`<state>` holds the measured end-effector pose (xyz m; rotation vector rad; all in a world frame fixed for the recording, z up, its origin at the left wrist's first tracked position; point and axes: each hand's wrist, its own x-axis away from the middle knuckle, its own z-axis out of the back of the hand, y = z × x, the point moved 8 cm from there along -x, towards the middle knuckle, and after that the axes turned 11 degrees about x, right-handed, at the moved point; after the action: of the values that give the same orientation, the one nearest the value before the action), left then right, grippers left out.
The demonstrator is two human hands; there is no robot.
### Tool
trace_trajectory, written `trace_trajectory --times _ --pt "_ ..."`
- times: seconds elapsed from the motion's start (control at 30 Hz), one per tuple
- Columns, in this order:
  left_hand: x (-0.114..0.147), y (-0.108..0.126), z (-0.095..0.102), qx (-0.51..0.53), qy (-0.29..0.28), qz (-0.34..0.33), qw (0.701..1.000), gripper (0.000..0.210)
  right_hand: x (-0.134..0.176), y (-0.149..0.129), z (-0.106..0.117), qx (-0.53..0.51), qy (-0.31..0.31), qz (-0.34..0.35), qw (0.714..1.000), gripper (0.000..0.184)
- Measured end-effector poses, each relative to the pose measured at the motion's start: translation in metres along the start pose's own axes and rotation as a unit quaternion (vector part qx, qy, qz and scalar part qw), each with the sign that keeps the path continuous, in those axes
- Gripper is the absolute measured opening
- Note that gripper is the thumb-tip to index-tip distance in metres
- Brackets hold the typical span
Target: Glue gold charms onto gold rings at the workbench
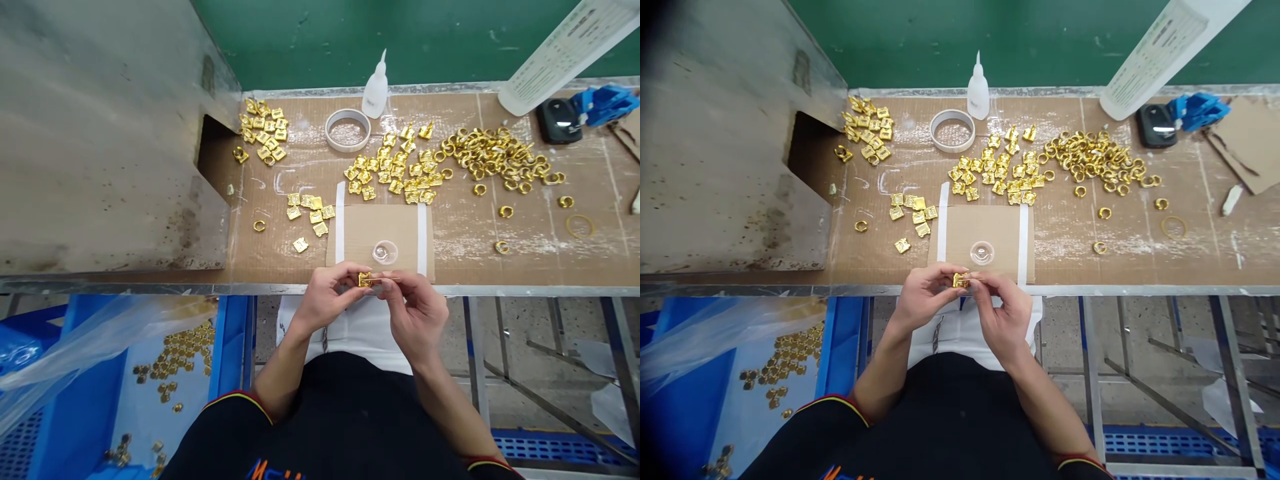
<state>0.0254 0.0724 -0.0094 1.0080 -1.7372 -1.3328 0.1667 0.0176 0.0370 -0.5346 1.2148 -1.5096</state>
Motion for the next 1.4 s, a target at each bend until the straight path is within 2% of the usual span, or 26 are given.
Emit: trace_trajectory --times 0.47,0.57,0.67,0.8,0.93,1.07,1.4 --pt "0.000 0.000 0.000 -0.006 -0.002 -0.003 1.000 0.030 -0.005 -0.005 0.001 0.001 -0.024 0.028 0.999 0.012" --pt "0.001 0.000 0.000 -0.008 0.004 0.003 1.000 0.031 -0.012 0.001 0.014 -0.001 0.013 0.031 0.999 0.013" --pt "0.001 0.001 0.000 -0.026 0.006 -0.003 1.000 0.030 -0.025 0.008 0.025 0.045 0.061 0.054 0.996 0.009" --pt "0.001 0.004 0.000 -0.050 0.009 -0.018 0.999 0.028 -0.041 0.013 0.018 0.135 0.061 0.090 0.985 0.012" --pt "0.000 0.006 0.001 -0.061 0.011 -0.025 0.998 0.027 -0.045 0.016 0.011 0.156 0.051 0.086 0.983 0.013" --pt "0.000 0.006 0.000 -0.057 0.011 -0.022 0.998 0.027 -0.045 0.018 0.006 0.118 0.007 0.073 0.990 0.012" --pt "0.001 -0.002 -0.001 -0.042 0.007 0.015 0.999 0.032 -0.039 0.030 0.021 -0.046 0.068 -0.039 0.996 0.009"
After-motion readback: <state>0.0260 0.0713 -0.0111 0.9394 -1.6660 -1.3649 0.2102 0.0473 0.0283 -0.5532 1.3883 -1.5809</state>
